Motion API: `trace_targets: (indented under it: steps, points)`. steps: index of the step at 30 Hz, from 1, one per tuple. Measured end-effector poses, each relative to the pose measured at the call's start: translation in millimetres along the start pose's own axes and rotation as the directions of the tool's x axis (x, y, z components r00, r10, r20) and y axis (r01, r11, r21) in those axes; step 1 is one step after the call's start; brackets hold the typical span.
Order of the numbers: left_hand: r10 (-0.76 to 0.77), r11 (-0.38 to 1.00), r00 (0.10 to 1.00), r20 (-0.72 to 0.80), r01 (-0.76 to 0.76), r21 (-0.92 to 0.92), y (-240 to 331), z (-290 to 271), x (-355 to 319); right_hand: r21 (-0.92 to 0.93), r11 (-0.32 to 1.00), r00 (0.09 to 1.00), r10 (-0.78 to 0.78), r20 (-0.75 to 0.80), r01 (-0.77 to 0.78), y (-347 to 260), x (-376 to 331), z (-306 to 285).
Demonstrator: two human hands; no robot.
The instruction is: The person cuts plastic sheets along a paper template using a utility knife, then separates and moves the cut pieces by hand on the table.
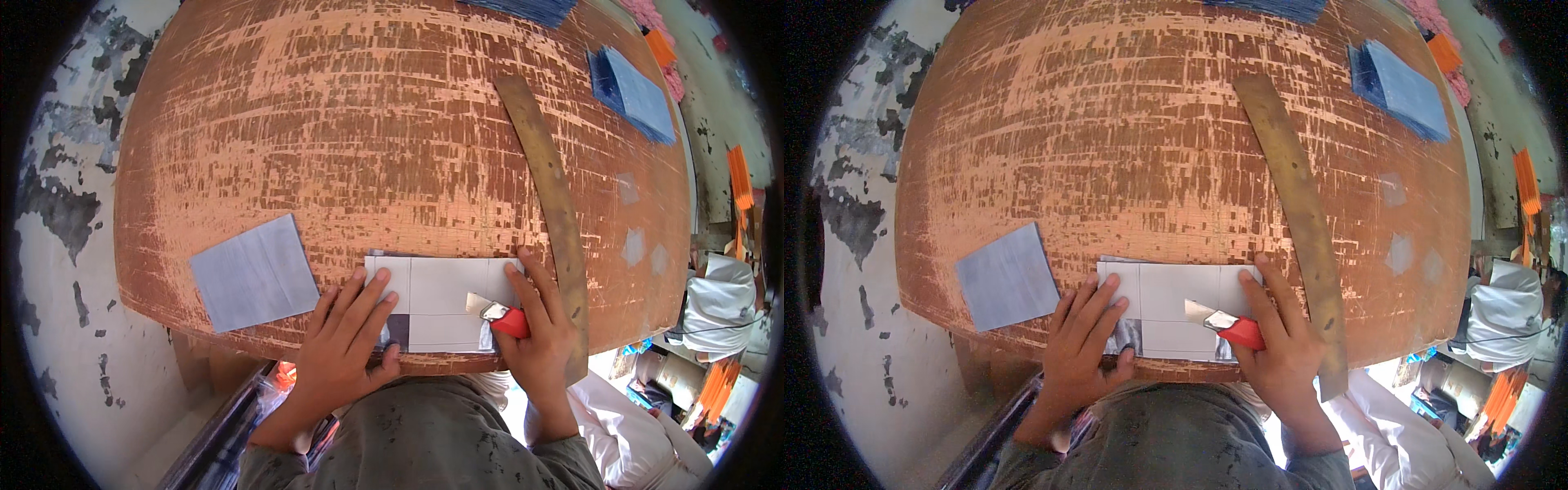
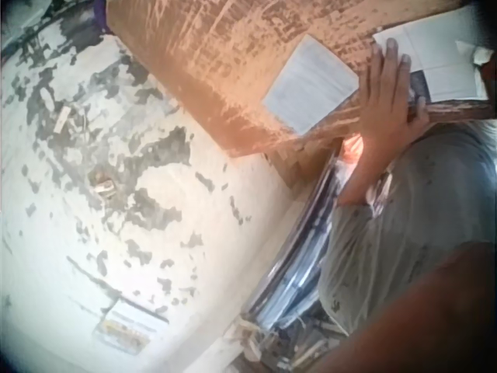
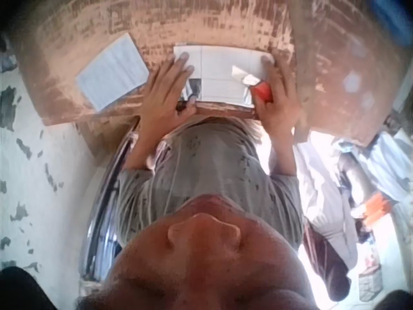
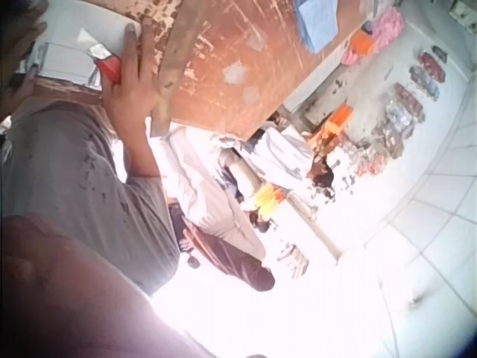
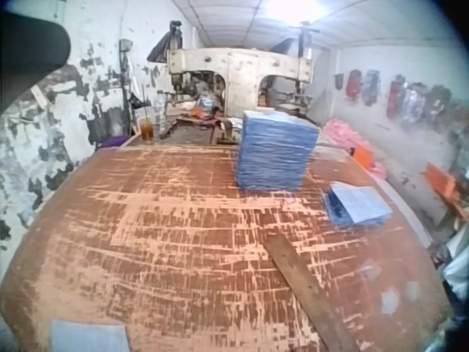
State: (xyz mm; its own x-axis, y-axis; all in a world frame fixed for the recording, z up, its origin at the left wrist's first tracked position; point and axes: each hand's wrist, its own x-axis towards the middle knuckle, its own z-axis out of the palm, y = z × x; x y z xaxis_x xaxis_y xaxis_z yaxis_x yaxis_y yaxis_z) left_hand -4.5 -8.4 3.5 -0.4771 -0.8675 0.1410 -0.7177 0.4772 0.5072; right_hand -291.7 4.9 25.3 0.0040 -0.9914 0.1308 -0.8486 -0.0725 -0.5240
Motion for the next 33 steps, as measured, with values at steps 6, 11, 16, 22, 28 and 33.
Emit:
trace_targets:
  steps: [6,11,16,22,28,33]
  points:
    - [0.007,1.000,1.000,-0.020,-0.007,0.003,2,-1,-1,-0.080,0.994,0.997,-0.078,-0.019,0.076,7,0,1]
    - [0.028,0.995,1.000,-0.008,-0.028,0.093,10,-12,5,0.030,0.999,1.000,-0.026,-0.010,0.026,1,1,-2]
    - [0.160,0.976,0.987,-0.017,-0.155,0.153,9,-13,24,0.013,0.999,0.999,-0.038,0.006,0.038,2,2,-4]
    - [0.165,0.979,0.986,-0.001,-0.163,0.124,14,-15,36,-0.024,0.997,0.997,-0.077,-0.032,0.076,7,0,0]
    - [0.270,0.960,0.953,0.135,-0.277,0.031,20,-22,51,-0.021,0.995,0.993,-0.096,-0.066,0.095,11,-1,2]
    - [0.357,0.932,0.919,0.168,-0.337,-0.134,11,-16,65,-0.016,0.995,0.992,-0.098,-0.073,0.097,11,0,2]
